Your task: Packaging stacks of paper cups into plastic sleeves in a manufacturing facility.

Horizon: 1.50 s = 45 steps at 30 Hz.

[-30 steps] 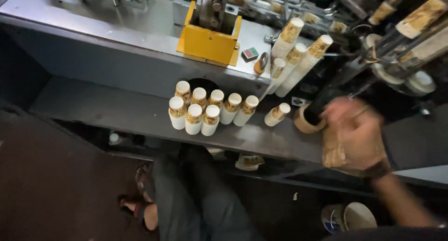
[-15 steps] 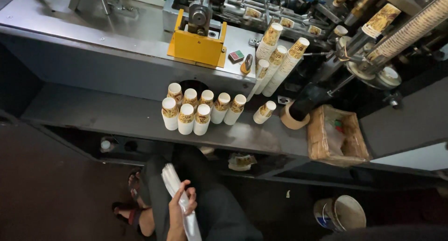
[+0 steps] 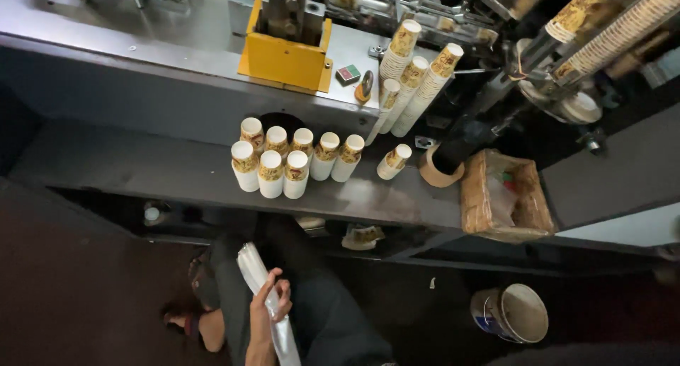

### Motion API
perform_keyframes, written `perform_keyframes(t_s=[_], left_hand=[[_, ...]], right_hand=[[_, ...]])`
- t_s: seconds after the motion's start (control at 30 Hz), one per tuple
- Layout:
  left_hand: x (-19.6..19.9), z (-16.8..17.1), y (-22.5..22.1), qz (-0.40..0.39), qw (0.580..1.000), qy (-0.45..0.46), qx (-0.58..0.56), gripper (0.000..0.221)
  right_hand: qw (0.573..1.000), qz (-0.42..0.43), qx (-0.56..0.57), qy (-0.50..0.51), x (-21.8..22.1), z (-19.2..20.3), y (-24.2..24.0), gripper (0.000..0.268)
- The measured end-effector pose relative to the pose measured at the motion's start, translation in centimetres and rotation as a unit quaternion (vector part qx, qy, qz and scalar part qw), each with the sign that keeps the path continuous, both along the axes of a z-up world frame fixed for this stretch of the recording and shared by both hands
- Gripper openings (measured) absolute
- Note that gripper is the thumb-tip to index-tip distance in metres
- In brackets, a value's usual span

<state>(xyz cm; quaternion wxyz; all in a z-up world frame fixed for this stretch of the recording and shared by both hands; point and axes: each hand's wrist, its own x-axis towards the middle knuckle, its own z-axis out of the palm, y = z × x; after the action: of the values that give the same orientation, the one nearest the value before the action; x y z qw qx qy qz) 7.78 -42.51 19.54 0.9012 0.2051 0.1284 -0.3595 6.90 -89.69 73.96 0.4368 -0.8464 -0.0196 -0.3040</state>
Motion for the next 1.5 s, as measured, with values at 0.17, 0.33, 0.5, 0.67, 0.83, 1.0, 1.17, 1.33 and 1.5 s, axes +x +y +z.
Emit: perform_keyframes(t_s=[0.17, 0.33, 0.5, 0.67, 0.83, 1.0, 1.17, 1.33, 1.5], left_hand=[[0.0, 1.3, 1.1, 0.009, 0.99, -0.106, 0.09, 0.03], [2.8, 2.6, 4.1, 0.013, 0.974, -0.217, 0.07, 0.043], [4.4, 14.2, 5.2, 0.041, 0.948, -0.297, 0.104, 0.062], [5.0, 12.3, 7.0, 0.173, 0.923, -0.186, 0.288, 0.061], [1.4, 3.5, 6.9, 0.153, 0.928, -0.111, 0.322, 0.051], [-3.1, 1.8, 1.0, -0.036, 0.921, -0.165, 0.352, 0.06], [-3.8, 10.7, -2.7, -0.122, 0.957, -0.14, 0.222, 0.062], [-2.7, 12.0, -2.7, -0.118, 0.957, -0.19, 0.186, 0.063], [-0.5, 7.9, -2.3, -0.13, 0.956, -0.216, 0.146, 0.053]], right_hand=[[0.998, 0.053, 0.042, -0.009, -1.2, -9.4, 14.8, 0.031], [0.984, 0.13, 0.088, 0.08, -5.7, -25.0, 26.9, 0.043], [0.875, 0.248, 0.264, 0.322, -14.3, -44.7, 36.3, 0.055], [0.877, 0.236, 0.301, 0.29, -11.1, -39.7, 32.4, 0.05], [0.893, 0.038, 0.442, 0.076, -8.5, -36.5, 28.3, 0.069], [0.903, -0.078, 0.416, -0.069, -5.9, -34.2, 29.3, 0.082], [0.99, 0.051, 0.101, 0.083, -6.9, -37.1, 29.6, 0.044], [0.989, 0.094, 0.004, 0.113, -5.9, -36.5, 29.2, 0.04], [0.991, 0.091, -0.013, 0.102, -2.2, -33.3, 27.3, 0.028]])
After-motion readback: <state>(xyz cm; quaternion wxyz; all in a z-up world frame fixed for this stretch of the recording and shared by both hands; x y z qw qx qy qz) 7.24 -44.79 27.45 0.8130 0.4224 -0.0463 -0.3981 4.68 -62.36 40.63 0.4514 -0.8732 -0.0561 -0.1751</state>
